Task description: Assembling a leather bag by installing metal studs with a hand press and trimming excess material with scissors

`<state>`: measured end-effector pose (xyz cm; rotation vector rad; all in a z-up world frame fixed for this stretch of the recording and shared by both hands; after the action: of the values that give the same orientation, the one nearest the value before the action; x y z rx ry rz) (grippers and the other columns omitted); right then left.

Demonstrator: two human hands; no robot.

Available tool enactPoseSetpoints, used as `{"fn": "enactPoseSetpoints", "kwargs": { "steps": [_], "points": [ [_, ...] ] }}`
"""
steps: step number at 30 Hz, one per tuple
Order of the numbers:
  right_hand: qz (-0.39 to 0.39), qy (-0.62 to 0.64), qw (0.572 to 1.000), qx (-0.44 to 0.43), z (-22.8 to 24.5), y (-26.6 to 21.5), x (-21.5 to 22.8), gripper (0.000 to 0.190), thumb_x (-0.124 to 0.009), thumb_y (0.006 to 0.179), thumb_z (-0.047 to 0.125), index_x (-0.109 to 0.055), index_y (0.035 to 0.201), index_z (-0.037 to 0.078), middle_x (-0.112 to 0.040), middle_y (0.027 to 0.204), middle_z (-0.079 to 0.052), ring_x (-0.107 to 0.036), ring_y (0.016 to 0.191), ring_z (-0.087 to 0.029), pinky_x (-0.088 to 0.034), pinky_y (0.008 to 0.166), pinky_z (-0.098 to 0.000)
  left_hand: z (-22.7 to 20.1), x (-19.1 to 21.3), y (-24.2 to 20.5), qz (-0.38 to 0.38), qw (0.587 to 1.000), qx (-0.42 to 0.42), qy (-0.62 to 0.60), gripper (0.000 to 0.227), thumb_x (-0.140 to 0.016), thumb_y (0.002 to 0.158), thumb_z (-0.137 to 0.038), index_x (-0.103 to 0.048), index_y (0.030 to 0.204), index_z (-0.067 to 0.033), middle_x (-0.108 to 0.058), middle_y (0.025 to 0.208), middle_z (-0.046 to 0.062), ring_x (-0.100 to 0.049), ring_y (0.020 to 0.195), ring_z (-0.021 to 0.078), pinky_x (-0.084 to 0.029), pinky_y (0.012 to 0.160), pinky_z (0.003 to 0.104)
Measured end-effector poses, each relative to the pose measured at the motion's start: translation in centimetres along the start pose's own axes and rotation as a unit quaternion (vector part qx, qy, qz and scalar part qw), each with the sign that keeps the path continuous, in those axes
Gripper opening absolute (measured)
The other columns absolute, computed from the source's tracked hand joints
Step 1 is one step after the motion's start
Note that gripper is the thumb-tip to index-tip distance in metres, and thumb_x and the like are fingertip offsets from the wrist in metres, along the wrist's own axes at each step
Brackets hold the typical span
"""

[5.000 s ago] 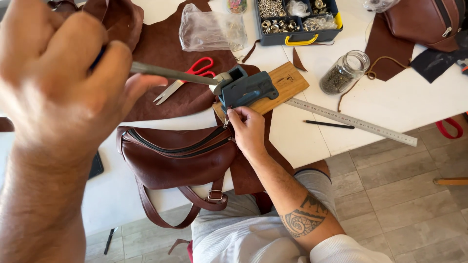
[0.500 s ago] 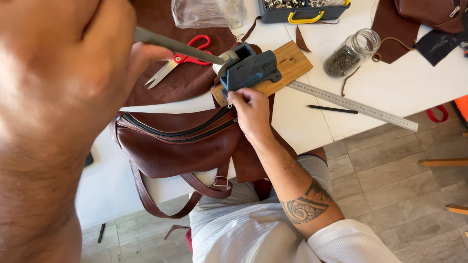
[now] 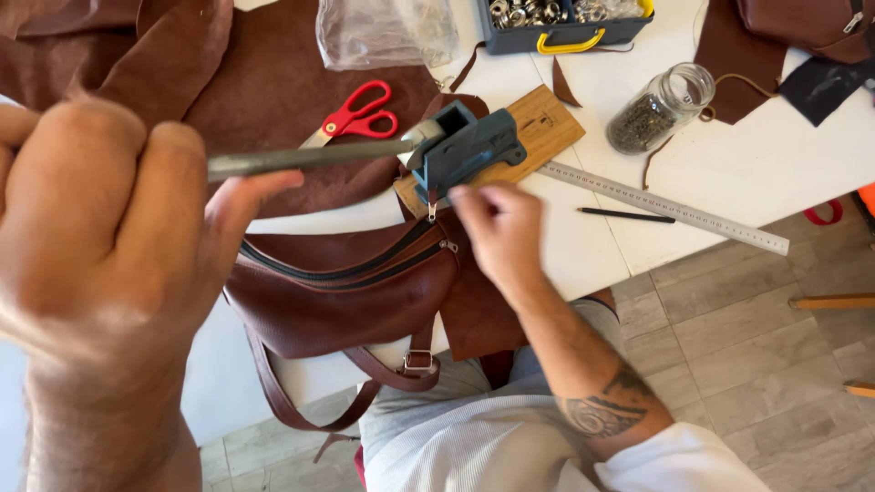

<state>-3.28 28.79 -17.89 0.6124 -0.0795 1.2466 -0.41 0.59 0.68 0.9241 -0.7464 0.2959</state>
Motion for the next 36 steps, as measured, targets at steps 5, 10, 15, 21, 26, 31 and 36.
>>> {"fn": "enactPoseSetpoints", "kwargs": {
  "steps": [5, 10, 15, 21, 26, 31, 36],
  "points": [
    [-0.095, -0.102, 0.965, 0.223, -9.2, 13.2, 4.5, 0.032, -0.06, 0.109, 0.012, -0.059, 0.078, 0.005, -0.055, 0.068, -0.006, -0.05, 0.067, -0.019, -0.037, 0.064, -0.0379, -0.2, 0.4, -0.5, 0.016, 1.0, 0.013, 0.019, 0.07, -0.05, 0.132, -0.067, -0.062, 0.097, -0.0075, -0.06, 0.103, 0.01, -0.045, 0.087, 0.0304, -0.048, 0.086, 0.041],
    [0.185, -0.176, 0.942, 0.219, -18.7, 19.7, 3.3, 0.036, -0.069, 0.105, 0.012, -0.053, 0.074, 0.004, -0.054, 0.081, -0.011, -0.048, 0.077, -0.026, -0.039, 0.071, -0.0426, -0.1, 1.2, 0.9, -0.017, 1.0, 0.022, -0.006, 0.059, -0.059, 0.126, -0.052, -0.07, 0.097, -0.002, -0.062, 0.092, 0.011, -0.048, 0.076, 0.0345, -0.04, 0.069, 0.04],
    [0.229, -0.249, 0.916, 0.215, -19.5, 19.2, 2.9, 0.039, -0.069, 0.105, 0.027, -0.063, 0.076, 0.002, -0.055, 0.077, -0.013, -0.054, 0.077, -0.034, -0.041, 0.073, -0.0454, 0.2, -1.7, -3.8, 0.07, 0.997, 0.035, 0.016, 0.085, -0.092, 0.12, -0.082, -0.078, 0.092, -0.003, -0.042, 0.07, 0.009, -0.033, 0.056, 0.0282, -0.034, 0.055, 0.044],
    [0.218, -0.287, 0.911, 0.201, -19.4, 19.1, 2.8, 0.043, -0.068, 0.104, 0.026, -0.052, 0.072, 0.003, -0.055, 0.077, -0.013, -0.051, 0.075, -0.034, -0.038, 0.069, -0.0482, 0.6, -4.9, -10.4, 0.027, 0.999, 0.044, -0.01, 0.083, -0.096, 0.099, -0.079, -0.072, 0.079, -0.0024, -0.051, 0.053, 0.008, -0.045, 0.047, 0.0263, -0.034, 0.052, 0.043],
    [0.186, -0.295, 0.915, 0.205, -19.8, 19.3, 2.7, 0.039, -0.066, 0.103, 0.027, -0.055, 0.072, 0.006, -0.058, 0.078, -0.012, -0.053, 0.081, -0.033, -0.041, 0.075, -0.0489, -0.4, -2.3, -2.8, -0.067, 0.997, -0.007, 0.031, 0.066, -0.095, 0.113, -0.062, -0.084, 0.094, 0.0, -0.069, 0.083, 0.013, -0.056, 0.065, 0.0288, -0.051, 0.069, 0.043],
    [0.129, -0.322, 0.909, 0.23, -16.2, 18.6, 3.3, 0.042, -0.067, 0.102, 0.03, -0.058, 0.069, 0.006, -0.056, 0.077, -0.009, -0.051, 0.08, -0.028, -0.04, 0.075, -0.0459, -0.9, 0.5, 3.7, -0.111, 0.992, 0.012, 0.057, 0.066, -0.063, 0.119, -0.062, -0.076, 0.092, -0.0041, -0.067, 0.093, 0.009, -0.052, 0.076, 0.0308, -0.042, 0.068, 0.037],
    [-0.154, -0.094, 0.957, 0.228, -11.2, 15.0, 5.3, 0.051, -0.059, 0.107, 0.026, -0.037, 0.064, 0.009, -0.044, 0.066, -0.007, -0.044, 0.067, -0.023, -0.032, 0.064, -0.0416, -2.1, -2.2, 16.1, -0.198, 0.965, -0.164, 0.054, 0.017, -0.078, 0.093, -0.02, -0.071, 0.107, -0.0258, -0.067, 0.125, -0.003, -0.058, 0.115, 0.019, -0.051, 0.085, 0.035]
  ]
}}
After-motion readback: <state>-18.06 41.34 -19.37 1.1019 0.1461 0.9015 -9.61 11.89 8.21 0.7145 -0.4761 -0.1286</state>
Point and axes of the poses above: each hand's wrist, its own y-axis towards the middle knuckle, its own x-axis out of the back of the hand, z = x × y, the point moved 1 cm from there along y, towards the middle knuckle
